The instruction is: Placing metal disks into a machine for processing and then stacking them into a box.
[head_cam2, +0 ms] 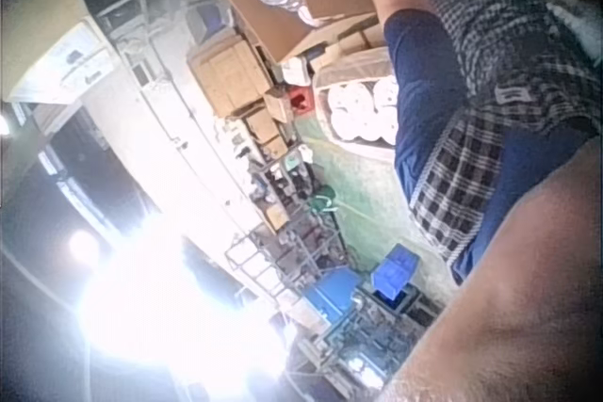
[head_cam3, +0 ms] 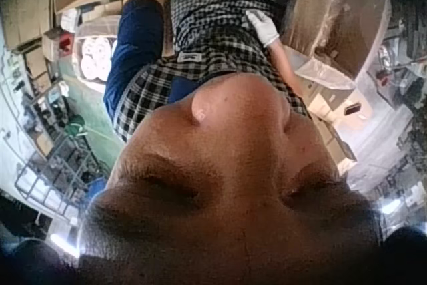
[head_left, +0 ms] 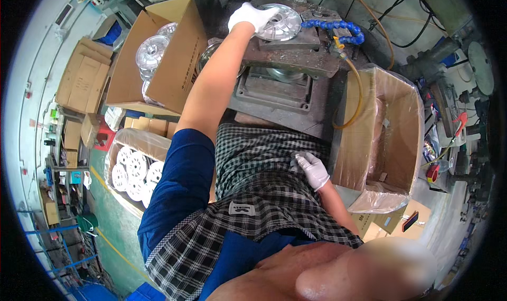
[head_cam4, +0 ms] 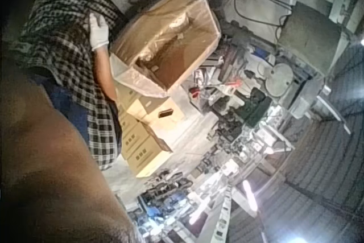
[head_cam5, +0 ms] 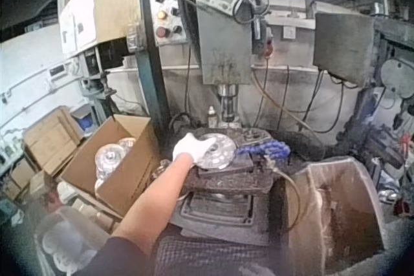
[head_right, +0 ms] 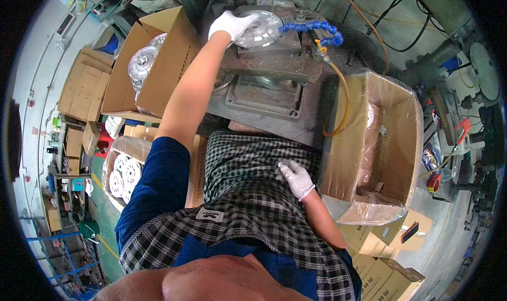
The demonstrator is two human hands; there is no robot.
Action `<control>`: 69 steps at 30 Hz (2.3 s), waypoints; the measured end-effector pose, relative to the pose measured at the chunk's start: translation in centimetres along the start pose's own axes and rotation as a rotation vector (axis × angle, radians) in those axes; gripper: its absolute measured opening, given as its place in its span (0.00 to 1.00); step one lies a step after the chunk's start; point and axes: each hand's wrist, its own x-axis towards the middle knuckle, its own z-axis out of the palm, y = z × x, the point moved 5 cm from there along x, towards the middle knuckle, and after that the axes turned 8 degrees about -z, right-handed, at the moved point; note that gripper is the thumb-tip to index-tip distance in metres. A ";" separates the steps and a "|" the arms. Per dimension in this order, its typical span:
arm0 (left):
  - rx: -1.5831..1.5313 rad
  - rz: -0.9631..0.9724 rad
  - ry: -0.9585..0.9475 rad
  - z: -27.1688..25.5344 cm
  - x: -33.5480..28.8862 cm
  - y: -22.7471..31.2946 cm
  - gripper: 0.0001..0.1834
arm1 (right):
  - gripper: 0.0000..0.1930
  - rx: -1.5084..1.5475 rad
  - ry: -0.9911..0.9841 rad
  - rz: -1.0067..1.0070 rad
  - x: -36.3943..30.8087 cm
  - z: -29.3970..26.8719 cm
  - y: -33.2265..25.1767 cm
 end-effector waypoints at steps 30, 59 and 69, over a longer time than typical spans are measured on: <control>0.087 0.141 -0.109 1.7 2.0 -1.5 0.45 | 0.17 -0.478 -0.029 -0.038 0.3 1.3 0.9; -0.005 0.164 -0.121 2.7 3.2 -1.8 0.48 | 0.19 -0.717 -0.158 -0.049 0.9 2.5 2.0; -0.043 0.148 -0.116 0.5 2.0 -0.9 0.45 | 0.22 -0.772 -0.214 0.000 2.3 2.8 2.5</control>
